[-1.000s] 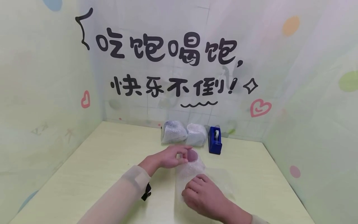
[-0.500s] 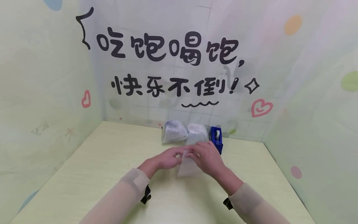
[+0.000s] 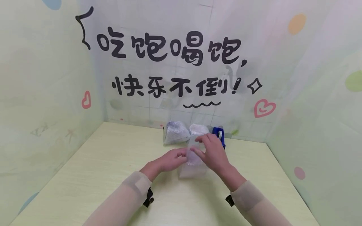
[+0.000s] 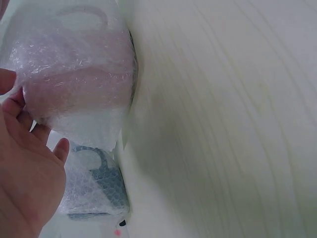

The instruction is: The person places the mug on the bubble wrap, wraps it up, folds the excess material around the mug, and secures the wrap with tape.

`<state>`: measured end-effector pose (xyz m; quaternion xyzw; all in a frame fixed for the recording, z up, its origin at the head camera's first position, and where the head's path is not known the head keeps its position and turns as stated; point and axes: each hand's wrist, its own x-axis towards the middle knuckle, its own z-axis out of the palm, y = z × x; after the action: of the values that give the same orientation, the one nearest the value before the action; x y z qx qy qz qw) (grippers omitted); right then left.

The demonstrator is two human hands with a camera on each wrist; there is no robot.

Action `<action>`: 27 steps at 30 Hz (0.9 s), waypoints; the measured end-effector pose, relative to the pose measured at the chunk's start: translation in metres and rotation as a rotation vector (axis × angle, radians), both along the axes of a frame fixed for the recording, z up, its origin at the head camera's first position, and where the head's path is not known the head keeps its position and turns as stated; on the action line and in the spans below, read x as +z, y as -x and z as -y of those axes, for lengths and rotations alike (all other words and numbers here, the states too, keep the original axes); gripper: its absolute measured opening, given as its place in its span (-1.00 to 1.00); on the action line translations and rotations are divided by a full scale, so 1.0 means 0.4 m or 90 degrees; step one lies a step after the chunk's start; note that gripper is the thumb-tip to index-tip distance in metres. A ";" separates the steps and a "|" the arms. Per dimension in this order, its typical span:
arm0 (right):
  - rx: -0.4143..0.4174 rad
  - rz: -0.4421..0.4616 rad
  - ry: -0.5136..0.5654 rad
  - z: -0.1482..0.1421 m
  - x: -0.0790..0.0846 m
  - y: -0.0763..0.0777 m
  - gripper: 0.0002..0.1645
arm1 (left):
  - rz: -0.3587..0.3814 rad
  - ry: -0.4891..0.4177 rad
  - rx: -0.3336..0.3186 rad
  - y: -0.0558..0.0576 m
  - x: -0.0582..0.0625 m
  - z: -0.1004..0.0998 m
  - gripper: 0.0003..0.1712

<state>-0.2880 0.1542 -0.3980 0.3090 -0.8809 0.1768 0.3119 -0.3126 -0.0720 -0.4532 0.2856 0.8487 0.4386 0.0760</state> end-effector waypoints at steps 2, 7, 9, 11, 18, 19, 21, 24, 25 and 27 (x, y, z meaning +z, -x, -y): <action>0.012 -0.049 0.004 -0.012 0.001 -0.010 -0.73 | 0.004 -0.013 0.005 0.000 0.001 -0.004 -0.60; 0.049 -0.057 -0.124 -0.043 -0.031 -0.051 -0.73 | 0.029 -0.062 0.010 0.004 0.003 -0.011 -0.20; 0.059 -0.015 -0.187 -0.052 -0.052 -0.062 -0.57 | 0.022 -0.068 0.004 0.006 0.002 -0.013 -0.20; 0.070 0.022 -0.225 -0.059 -0.069 -0.065 -0.46 | 0.012 -0.065 -0.003 0.006 0.003 -0.013 -0.27; 0.105 0.081 -0.244 -0.063 -0.076 -0.040 -0.41 | 0.019 -0.046 -0.011 -0.002 0.014 -0.006 -0.53; 0.112 0.090 -0.250 -0.062 -0.074 -0.035 -0.41 | 0.016 -0.039 -0.011 -0.004 0.016 -0.005 -0.49; 0.122 0.110 -0.263 -0.057 -0.071 -0.027 -0.44 | -0.001 -0.014 -0.016 -0.006 0.019 -0.005 -0.57; 0.130 0.142 -0.273 -0.049 -0.066 -0.016 -0.55 | -0.031 0.025 -0.023 -0.007 0.021 -0.007 -0.67; 0.131 0.152 -0.273 -0.046 -0.063 -0.014 -0.59 | -0.041 0.034 -0.026 -0.006 0.020 -0.009 -0.70; 0.129 0.168 -0.272 -0.041 -0.060 -0.008 -0.66 | -0.057 0.049 -0.035 -0.004 0.018 -0.010 -0.69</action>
<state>-0.2848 0.1706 -0.4222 0.4290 -0.8957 0.0558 0.1027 -0.3111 -0.0679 -0.4461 0.3251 0.8591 0.3905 0.0611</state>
